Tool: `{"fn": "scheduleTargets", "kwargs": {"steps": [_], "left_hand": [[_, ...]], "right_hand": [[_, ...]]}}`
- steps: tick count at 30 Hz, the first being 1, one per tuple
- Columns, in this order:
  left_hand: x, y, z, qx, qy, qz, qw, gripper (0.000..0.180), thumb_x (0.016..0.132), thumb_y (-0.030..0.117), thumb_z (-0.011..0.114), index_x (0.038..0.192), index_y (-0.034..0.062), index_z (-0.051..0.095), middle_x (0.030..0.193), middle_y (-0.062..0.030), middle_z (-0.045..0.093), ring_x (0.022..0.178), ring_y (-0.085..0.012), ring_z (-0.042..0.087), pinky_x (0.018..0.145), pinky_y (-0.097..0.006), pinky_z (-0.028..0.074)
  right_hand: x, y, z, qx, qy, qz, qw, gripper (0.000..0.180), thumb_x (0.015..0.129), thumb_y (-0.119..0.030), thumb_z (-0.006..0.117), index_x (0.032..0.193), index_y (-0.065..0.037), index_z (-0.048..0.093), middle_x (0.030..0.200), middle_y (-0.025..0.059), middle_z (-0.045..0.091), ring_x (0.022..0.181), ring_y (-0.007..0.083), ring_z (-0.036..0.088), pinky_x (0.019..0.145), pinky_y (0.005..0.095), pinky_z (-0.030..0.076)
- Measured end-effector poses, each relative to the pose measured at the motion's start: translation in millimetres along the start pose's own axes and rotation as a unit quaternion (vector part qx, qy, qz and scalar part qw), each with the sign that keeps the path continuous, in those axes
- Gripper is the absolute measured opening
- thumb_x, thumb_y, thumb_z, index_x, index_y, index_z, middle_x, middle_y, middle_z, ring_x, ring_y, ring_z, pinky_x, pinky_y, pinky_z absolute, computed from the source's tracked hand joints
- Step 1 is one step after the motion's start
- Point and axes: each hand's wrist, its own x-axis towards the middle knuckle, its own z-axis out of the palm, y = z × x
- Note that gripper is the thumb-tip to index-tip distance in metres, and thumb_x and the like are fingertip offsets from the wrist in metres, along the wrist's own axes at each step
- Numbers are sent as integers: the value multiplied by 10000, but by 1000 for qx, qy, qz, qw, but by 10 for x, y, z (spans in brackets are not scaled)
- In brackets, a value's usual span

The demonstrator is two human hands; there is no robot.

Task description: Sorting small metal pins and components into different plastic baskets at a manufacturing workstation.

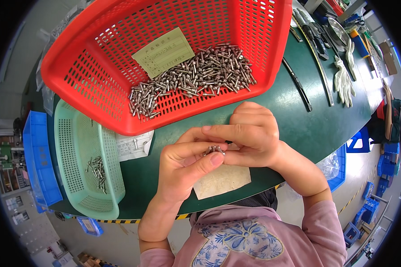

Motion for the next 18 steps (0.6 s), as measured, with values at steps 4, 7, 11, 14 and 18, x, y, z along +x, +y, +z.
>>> {"fn": "scheduleTargets", "kwargs": {"steps": [4, 7, 11, 14, 18], "left_hand": [[-1, -17, 9, -10, 10, 2, 1000, 147, 838, -29, 640, 974, -74, 671, 1077, -128, 583, 983, -196, 593, 835, -292, 500], [-4, -19, 4, -21, 20, -8, 1000, 115, 840, -20, 641, 938, -70, 674, 1068, -127, 585, 969, -185, 591, 831, -286, 489], [-6, -13, 13, -49, 32, -29, 998, 83, 839, -8, 644, 893, -62, 675, 1063, -128, 586, 953, -171, 587, 822, -275, 474], [-7, -17, 4, -53, 33, -32, 998, 81, 836, -9, 647, 892, -60, 675, 1064, -128, 586, 955, -172, 588, 830, -277, 474], [-4, -38, 1, -31, 26, -10, 999, 96, 833, -13, 654, 911, -64, 674, 1075, -133, 581, 959, -175, 591, 837, -279, 484]], "right_hand": [[-1, 3, 12, 6, 3, 8, 1000, 390, 534, -182, 778, 909, -95, 713, 511, -31, 471, 451, 156, 479, 478, 301, 349], [1, 2, 15, 15, -3, 16, 1000, 368, 542, -174, 777, 898, -101, 715, 509, -38, 480, 449, 149, 483, 481, 295, 351], [7, -12, 16, 25, -6, 30, 999, 347, 549, -172, 780, 884, -104, 717, 513, -42, 493, 448, 142, 488, 482, 291, 354], [6, -10, 21, 28, -5, 34, 999, 339, 553, -172, 785, 877, -103, 716, 516, -43, 499, 447, 140, 487, 483, 290, 355], [-2, -5, 23, 23, -6, 34, 999, 350, 539, -165, 785, 875, -96, 714, 516, -39, 495, 447, 144, 485, 484, 293, 355]]}}
